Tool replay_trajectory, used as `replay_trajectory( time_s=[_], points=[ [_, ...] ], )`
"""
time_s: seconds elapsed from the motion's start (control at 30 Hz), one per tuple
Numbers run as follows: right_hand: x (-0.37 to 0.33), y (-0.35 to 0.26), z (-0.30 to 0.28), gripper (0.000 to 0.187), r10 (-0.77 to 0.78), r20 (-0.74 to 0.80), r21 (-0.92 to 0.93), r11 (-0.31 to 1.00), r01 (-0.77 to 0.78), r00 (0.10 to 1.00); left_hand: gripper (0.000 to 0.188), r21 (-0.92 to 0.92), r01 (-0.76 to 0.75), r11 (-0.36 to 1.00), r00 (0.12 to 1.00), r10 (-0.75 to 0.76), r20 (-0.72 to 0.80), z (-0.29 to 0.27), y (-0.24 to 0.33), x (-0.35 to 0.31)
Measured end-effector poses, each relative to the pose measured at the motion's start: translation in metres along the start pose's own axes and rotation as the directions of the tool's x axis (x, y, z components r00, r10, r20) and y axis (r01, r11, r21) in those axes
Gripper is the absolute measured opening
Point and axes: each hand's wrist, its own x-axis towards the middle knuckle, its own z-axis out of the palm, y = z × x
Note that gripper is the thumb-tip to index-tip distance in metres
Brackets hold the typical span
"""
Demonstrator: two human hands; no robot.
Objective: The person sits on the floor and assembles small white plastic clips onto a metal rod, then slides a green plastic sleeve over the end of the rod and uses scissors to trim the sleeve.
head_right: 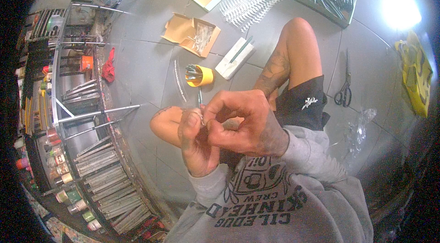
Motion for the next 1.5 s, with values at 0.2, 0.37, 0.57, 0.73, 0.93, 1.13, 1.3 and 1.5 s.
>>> replay_trajectory(
  time_s=[0.2, 0.37, 0.57, 0.73, 0.93, 1.13, 1.3, 1.5],
  points=[
    [-0.018, 0.047, -0.019, 0.013, 0.175, -0.127, 0.101, 0.981, -0.163, 0.976, 0.015, 0.020, 0.080, 0.997, 0.992, -0.078, -0.101, -0.023, -0.035, 0.018],
    [-0.117, 0.092, -0.119, 0.020, 0.244, -0.611, 0.036, 0.959, -0.282, 0.753, 0.028, -0.055, 0.370, 0.927, 0.923, -0.374, -0.089, -0.126, -0.101, 0.029],
    [-0.268, 0.059, -0.254, 0.015, -0.254, -0.924, -0.382, 0.585, -0.716, 0.286, 0.022, -0.036, 0.541, 0.840, 0.837, -0.542, -0.074, -0.119, -0.127, 0.003],
    [-0.274, 0.073, -0.325, 0.018, -0.473, -0.772, -0.573, 0.228, -0.787, 0.425, 0.020, -0.145, 0.604, 0.783, 0.797, -0.598, 0.091, -0.092, -0.131, 0.020],
    [-0.259, 0.088, -0.364, 0.034, -0.419, -0.820, -0.416, -0.031, -0.909, 0.390, 0.012, -0.314, 0.636, 0.705, 0.769, -0.615, 0.177, -0.098, -0.120, 0.017],
    [-0.259, 0.104, -0.371, 0.026, -0.270, -0.895, -0.347, -0.075, -0.935, 0.354, 0.010, -0.292, 0.626, 0.723, 0.778, -0.603, 0.176, -0.104, -0.126, -0.001],
    [-0.258, 0.109, -0.395, 0.018, -0.208, -0.923, -0.316, -0.074, -0.946, 0.324, 0.010, -0.246, 0.692, 0.679, 0.720, -0.623, 0.305, -0.091, -0.133, 0.004],
    [-0.248, 0.080, -0.366, 0.014, -0.557, -0.736, -0.472, 0.013, -0.882, 0.385, 0.012, -0.121, 0.523, 0.844, 0.845, -0.496, 0.199, -0.079, -0.122, 0.011]
  ],
)
